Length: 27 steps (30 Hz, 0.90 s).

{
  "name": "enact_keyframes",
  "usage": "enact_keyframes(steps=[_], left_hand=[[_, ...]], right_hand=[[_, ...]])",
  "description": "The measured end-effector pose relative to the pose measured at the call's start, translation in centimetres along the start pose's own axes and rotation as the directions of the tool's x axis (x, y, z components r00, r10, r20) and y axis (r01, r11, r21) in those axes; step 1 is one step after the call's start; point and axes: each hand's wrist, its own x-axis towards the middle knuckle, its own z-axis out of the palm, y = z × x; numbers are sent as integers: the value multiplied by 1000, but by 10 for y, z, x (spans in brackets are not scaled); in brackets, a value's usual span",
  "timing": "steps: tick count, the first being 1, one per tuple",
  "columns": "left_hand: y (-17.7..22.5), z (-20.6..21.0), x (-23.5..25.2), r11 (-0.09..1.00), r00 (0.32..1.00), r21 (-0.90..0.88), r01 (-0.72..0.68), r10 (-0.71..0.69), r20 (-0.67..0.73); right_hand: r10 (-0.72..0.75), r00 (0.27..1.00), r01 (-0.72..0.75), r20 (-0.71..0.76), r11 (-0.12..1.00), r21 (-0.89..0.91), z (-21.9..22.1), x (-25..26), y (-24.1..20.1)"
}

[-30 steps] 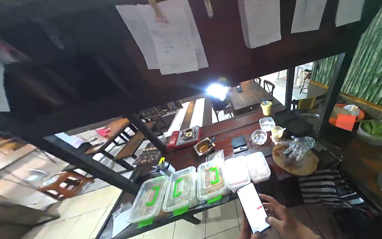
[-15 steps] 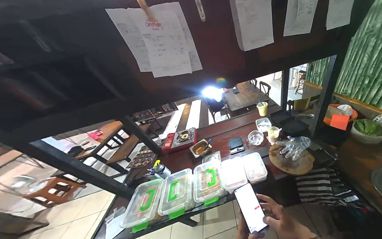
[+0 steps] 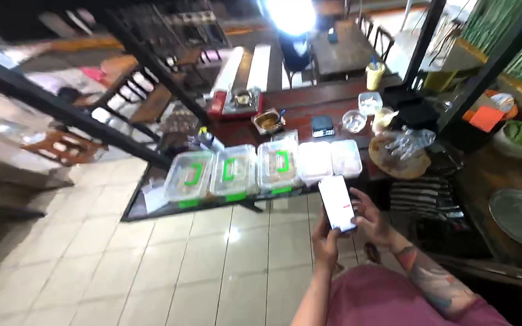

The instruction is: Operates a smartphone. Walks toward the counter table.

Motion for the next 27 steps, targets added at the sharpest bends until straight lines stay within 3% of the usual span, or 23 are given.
enact_keyframes(steps=[6, 27], left_hand=[[0, 4, -2, 999, 998, -13, 44, -44, -44], [6, 8, -3, 995, 984, 33, 98, -92, -153]], right_hand=[[130, 991, -130, -21, 991, 11, 4, -1, 4], [156, 987, -157, -45, 987, -22, 13, -4, -2]])
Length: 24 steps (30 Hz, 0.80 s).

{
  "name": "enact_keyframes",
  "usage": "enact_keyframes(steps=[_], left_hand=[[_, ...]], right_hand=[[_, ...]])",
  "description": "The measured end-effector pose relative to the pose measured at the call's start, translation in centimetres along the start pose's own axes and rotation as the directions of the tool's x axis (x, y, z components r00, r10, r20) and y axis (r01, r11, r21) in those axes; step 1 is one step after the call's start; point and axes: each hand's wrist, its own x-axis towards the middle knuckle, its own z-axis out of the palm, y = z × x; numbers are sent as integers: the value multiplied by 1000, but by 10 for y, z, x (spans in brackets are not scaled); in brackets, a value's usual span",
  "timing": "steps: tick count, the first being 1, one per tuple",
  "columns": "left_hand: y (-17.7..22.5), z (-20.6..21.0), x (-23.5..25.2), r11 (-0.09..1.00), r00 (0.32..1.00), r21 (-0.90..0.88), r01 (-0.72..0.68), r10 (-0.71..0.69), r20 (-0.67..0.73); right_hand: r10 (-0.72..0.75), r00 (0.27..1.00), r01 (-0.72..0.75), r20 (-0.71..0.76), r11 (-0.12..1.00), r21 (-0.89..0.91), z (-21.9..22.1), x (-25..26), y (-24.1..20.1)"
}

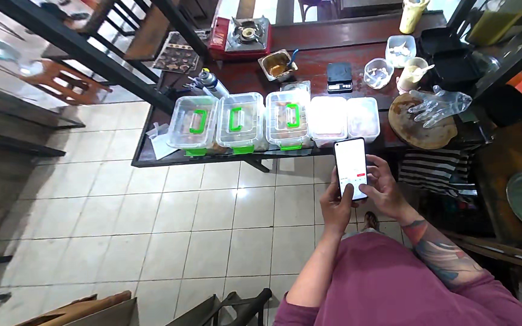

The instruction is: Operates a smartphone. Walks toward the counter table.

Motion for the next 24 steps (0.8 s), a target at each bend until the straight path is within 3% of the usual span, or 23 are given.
enact_keyframes(steps=[7, 12, 15, 19, 24], left_hand=[[-6, -6, -2, 998, 993, -37, -41, 45, 113], [-6, -8, -2, 997, 989, -75, -27, 38, 140], [-7, -9, -2, 996, 987, -91, -25, 39, 154], [-6, -10, -3, 994, 985, -106, -16, 34, 170], [-5, -10, -3, 993, 984, -115, -15, 36, 177]], right_hand=[[-4, 998, 1, -70, 999, -34, 1, 3, 0], [-55, 998, 55, -18, 998, -32, -6, 3, 1], [-109, 994, 104, -26, 983, -151, -12, 4, 1], [-293, 956, 260, -18, 874, -411, -21, 6, -5], [-472, 879, 389, 63, 637, -665, -25, 7, -12]])
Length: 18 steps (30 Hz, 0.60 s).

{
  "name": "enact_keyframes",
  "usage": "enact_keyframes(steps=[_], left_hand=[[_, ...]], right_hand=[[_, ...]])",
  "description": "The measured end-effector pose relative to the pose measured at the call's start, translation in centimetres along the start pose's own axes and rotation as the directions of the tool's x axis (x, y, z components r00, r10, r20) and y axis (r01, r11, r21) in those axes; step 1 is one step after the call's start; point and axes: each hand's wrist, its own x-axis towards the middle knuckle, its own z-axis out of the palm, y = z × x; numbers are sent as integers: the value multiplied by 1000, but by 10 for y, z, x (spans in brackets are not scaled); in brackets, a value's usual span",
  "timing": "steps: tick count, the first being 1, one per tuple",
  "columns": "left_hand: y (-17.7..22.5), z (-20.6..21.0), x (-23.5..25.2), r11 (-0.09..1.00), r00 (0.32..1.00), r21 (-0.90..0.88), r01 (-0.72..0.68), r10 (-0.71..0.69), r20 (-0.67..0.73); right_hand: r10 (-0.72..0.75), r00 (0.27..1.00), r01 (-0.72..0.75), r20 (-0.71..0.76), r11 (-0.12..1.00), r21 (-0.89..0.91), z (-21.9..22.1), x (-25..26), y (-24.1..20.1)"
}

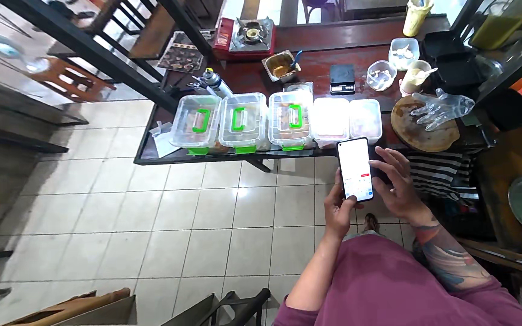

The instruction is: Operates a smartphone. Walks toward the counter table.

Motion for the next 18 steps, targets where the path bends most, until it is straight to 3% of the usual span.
enact_keyframes(steps=[6, 18], left_hand=[[1, 0, 1, 1000, 1000, 25, -1, 1, -1], [1, -2, 1, 999, 1000, 33, 2, -2, -6]], right_hand=[[-64, 998, 66, 20, 990, -126, 1, 3, -7], [-44, 996, 54, 76, 988, -144, 5, 10, -10]])
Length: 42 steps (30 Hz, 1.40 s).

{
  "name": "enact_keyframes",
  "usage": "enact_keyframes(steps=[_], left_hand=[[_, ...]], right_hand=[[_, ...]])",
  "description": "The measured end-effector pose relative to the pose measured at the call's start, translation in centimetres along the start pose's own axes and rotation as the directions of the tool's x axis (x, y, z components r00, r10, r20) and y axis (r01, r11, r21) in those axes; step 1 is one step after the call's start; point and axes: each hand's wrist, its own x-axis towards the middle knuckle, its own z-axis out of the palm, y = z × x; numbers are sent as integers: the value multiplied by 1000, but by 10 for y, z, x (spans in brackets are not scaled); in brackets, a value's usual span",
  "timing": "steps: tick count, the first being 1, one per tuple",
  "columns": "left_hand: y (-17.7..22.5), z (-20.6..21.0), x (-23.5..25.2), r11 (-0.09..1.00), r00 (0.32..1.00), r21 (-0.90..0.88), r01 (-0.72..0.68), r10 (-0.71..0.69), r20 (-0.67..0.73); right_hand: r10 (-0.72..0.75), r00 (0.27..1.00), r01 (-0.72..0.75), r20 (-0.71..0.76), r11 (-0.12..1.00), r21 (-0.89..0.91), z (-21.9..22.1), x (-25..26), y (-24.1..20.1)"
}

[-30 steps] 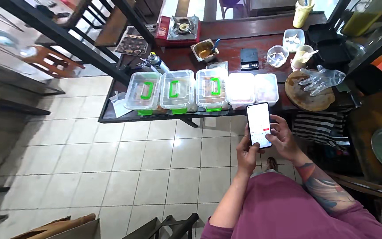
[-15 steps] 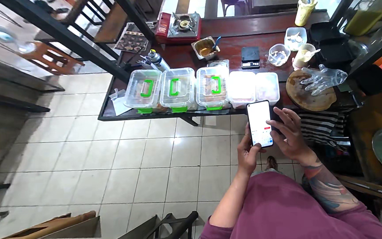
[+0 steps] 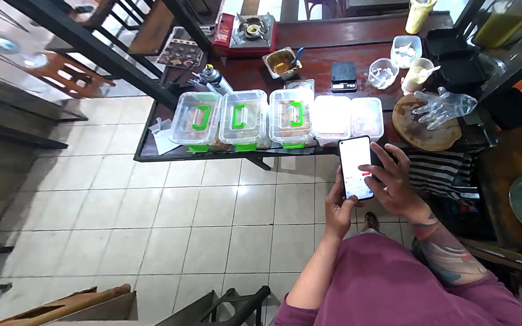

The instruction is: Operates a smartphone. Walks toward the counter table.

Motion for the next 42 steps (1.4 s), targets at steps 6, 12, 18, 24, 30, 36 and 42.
enact_keyframes(steps=[6, 12, 18, 24, 30, 36, 42], left_hand=[[2, -1, -1, 1000, 1000, -3, 11, -11, 1], [1, -2, 0, 1000, 1000, 1, 6, -6, 2], [2, -3, 1, 1000, 1000, 8, 5, -5, 2], [1, -3, 4, 1000, 1000, 15, 7, -7, -6], [-1, -3, -2, 1000, 999, -3, -31, 31, -22], [-1, -1, 2, 999, 998, 5, -52, 52, -45], [-1, -3, 8, 998, 998, -14, -60, 60, -3]], right_hand=[[57, 998, -57, -20, 998, -19, 1, 1, 1], [31, 999, -32, -31, 999, -30, 5, -2, 2], [-72, 997, 71, -24, 997, -29, 10, -5, -3], [-128, 991, 126, -37, 991, -46, 11, -2, -5], [-78, 996, 73, -48, 993, -87, 16, -5, -6], [-120, 985, 113, -125, 992, -59, 11, 1, -6], [-98, 987, 96, -123, 995, -22, 12, 2, -1]])
